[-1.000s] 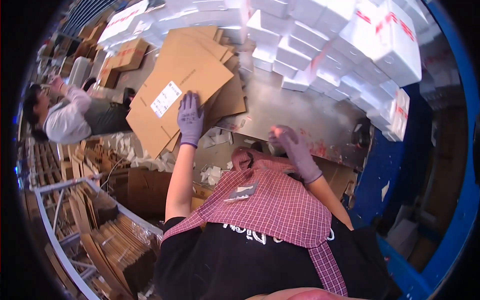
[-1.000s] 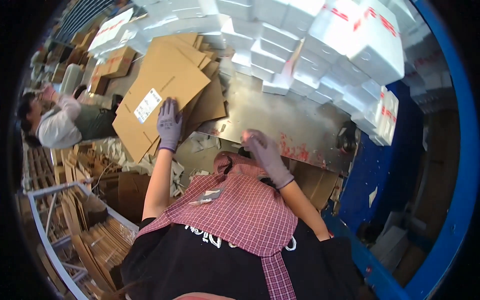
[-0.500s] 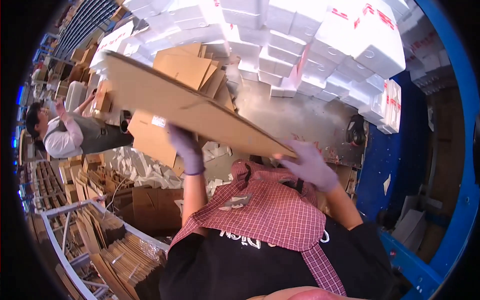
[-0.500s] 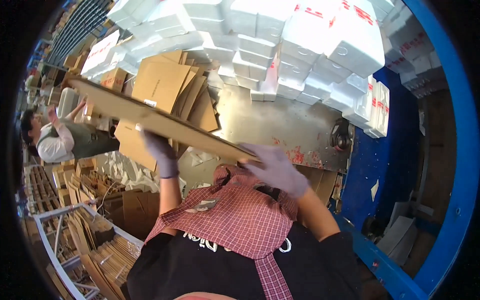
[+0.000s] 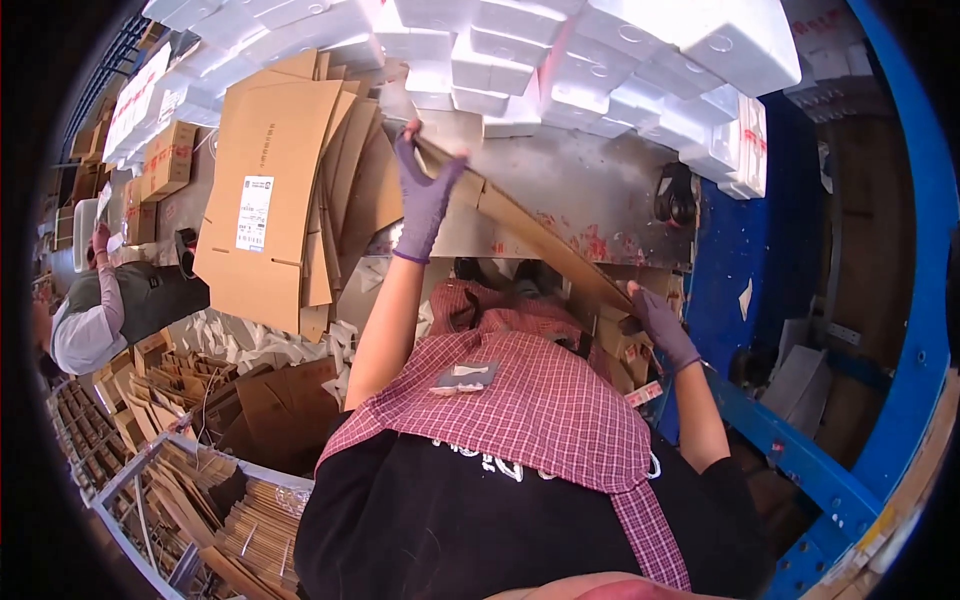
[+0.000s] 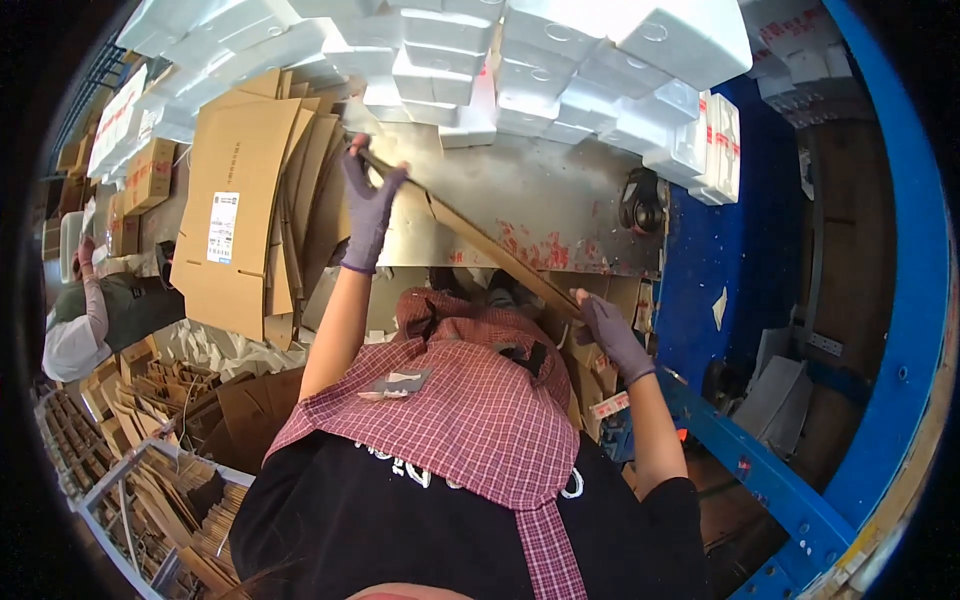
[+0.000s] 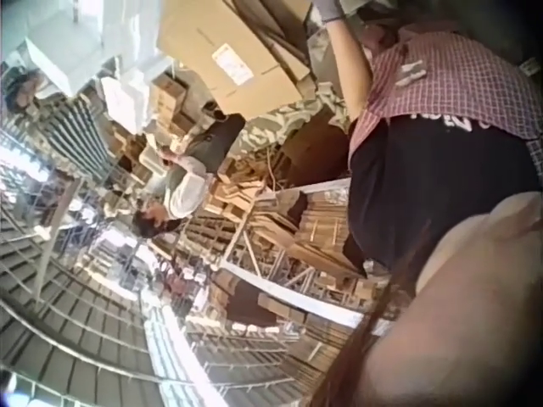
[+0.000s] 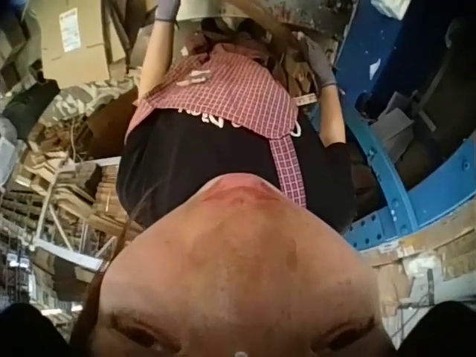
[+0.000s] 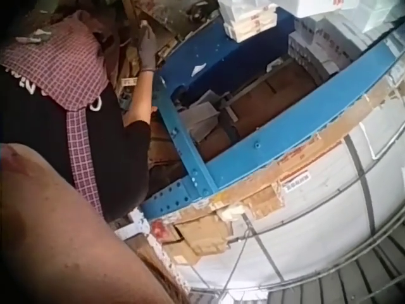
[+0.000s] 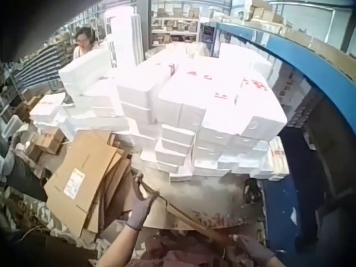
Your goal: Assembling cardboard boxes and filling them with white foam-packaged items in an industrial environment.
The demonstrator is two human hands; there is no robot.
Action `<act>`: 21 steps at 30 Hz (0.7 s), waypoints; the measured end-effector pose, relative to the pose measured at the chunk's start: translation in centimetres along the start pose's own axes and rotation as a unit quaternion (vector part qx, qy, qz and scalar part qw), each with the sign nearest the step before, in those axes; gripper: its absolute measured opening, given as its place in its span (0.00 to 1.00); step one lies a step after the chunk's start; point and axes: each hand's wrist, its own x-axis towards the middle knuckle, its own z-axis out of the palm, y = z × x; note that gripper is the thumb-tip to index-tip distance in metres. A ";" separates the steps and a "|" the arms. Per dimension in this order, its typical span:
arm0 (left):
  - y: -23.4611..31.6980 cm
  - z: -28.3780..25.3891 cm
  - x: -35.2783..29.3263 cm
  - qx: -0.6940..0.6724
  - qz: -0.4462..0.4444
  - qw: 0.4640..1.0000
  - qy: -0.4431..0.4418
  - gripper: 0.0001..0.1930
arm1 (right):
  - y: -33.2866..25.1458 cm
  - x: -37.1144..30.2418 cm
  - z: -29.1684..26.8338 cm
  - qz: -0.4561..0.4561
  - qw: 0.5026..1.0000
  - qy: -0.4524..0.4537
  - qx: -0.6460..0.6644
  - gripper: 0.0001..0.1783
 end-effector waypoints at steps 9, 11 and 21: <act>1.9 -10.2 0.6 -0.077 -0.210 0.806 -0.548 0.42 | -1.2 2.9 4.3 -0.381 0.759 0.215 -0.481 0.26; 1.5 -9.5 -0.2 -0.010 -0.221 0.832 -0.508 0.45 | -3.6 4.0 6.0 -0.363 0.738 0.478 -0.310 0.23; -5.0 -3.8 0.7 0.026 -0.331 0.902 -0.276 0.29 | -6.1 8.0 10.9 -0.401 0.765 0.272 -0.425 0.23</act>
